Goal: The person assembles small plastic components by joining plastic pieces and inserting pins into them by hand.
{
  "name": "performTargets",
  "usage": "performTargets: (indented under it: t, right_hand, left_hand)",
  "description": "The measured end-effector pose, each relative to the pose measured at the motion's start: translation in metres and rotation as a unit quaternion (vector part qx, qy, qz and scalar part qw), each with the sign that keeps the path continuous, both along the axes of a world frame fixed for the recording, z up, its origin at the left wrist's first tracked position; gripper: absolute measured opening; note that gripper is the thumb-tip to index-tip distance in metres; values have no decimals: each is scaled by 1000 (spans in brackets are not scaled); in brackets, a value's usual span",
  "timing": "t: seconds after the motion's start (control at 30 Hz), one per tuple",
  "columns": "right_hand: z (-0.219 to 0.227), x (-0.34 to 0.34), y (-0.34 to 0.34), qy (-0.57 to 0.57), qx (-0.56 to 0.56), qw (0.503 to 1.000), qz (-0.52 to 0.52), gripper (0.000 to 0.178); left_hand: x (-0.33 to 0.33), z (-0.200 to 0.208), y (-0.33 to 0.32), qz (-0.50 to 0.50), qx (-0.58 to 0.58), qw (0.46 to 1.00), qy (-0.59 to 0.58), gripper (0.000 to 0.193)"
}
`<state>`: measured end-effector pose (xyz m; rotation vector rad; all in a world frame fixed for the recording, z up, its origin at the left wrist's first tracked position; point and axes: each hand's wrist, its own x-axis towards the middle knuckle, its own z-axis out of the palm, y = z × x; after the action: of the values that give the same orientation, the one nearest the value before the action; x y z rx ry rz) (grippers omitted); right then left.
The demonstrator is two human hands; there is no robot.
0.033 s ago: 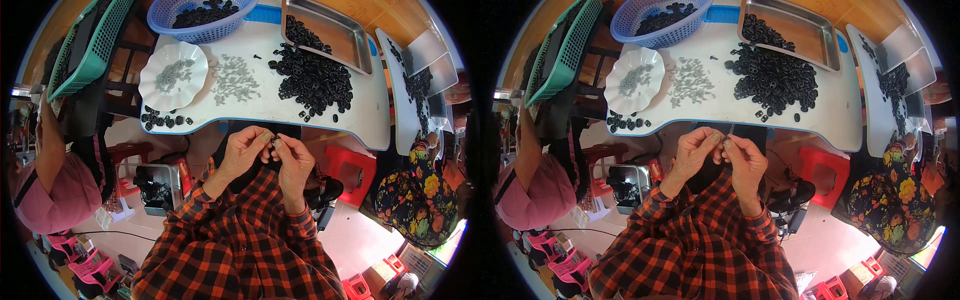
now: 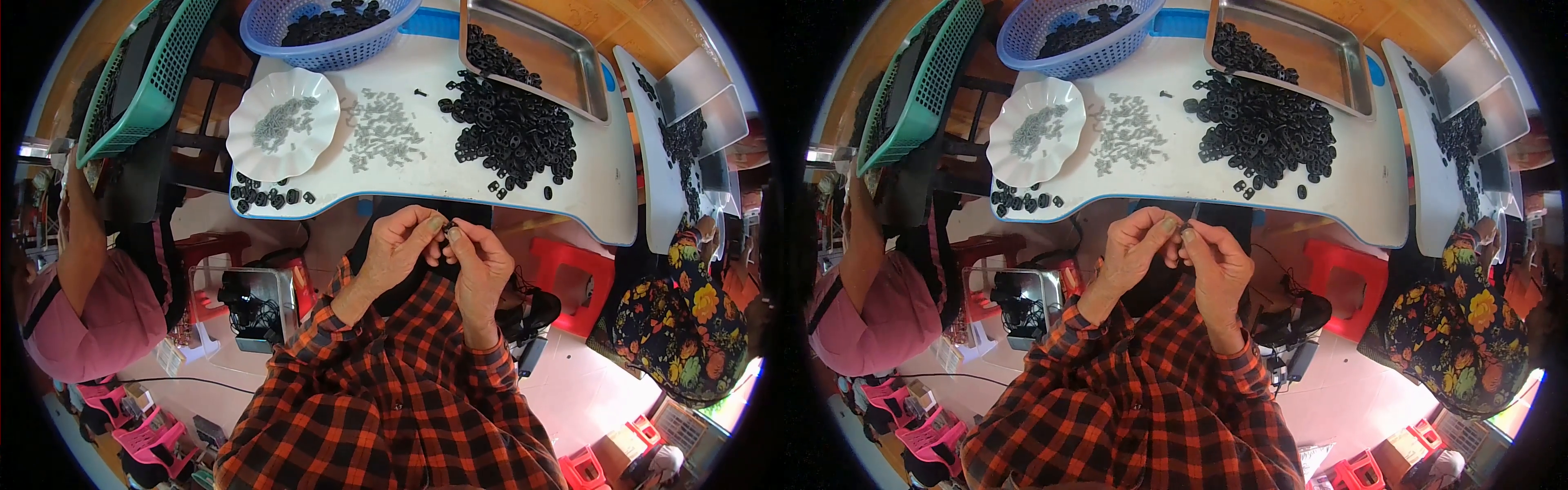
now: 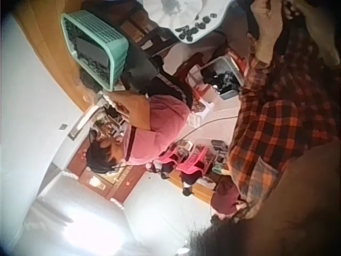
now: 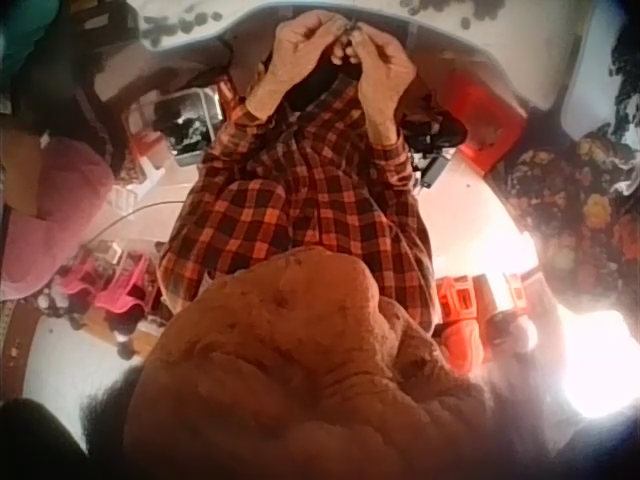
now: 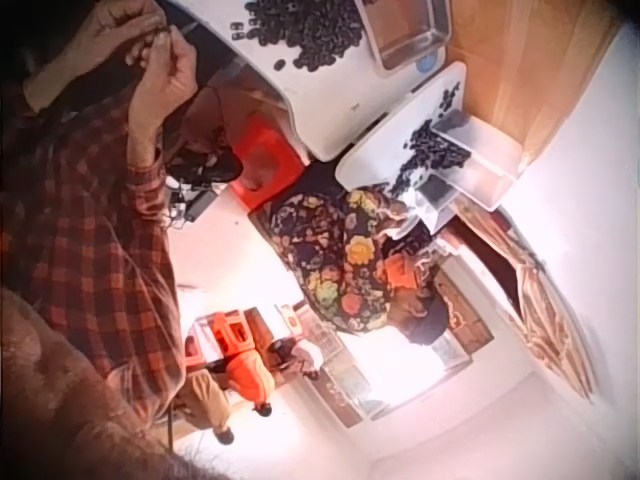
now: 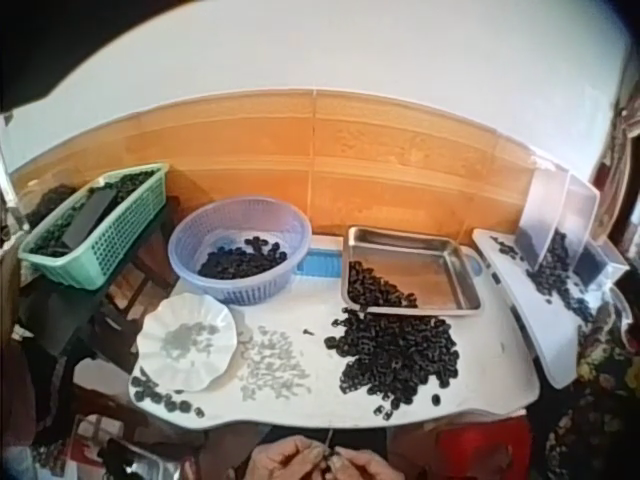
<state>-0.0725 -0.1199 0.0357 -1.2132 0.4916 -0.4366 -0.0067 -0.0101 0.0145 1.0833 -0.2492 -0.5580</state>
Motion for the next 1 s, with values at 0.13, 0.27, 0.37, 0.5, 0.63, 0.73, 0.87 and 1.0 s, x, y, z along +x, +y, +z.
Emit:
performTargets:
  t: [0.13,0.27,0.37,0.5,0.63,0.73,0.87,1.0]
  right_hand:
    - [3,-1,3,6,-87,996,-11,13]
    - [2,-2,3,-5,-154,988,-11,13]
    - [1,-3,3,-4,-221,975,-2,12]
    - [3,-3,3,-5,-216,976,-5,11]
    - [2,-1,1,18,-158,987,-7,12]
    - [5,1,1,19,-163,986,-10,13]
    - [5,0,3,0,-140,990,10,11]
    - [5,-1,3,0,-127,992,5,11]
  left_hand:
    - [0,-2,0,10,28,998,-54,18]
    - [0,2,-1,28,77,990,-115,15]
    - [-2,6,-2,32,93,986,-136,13]
    - [-5,6,-2,16,103,986,-132,16]
    - [-5,2,-5,17,44,996,-81,15]
    - [-4,6,-6,22,32,998,-42,16]
    - [-3,1,-5,19,32,998,-60,14]
    - [-4,-1,-5,15,46,996,-72,14]
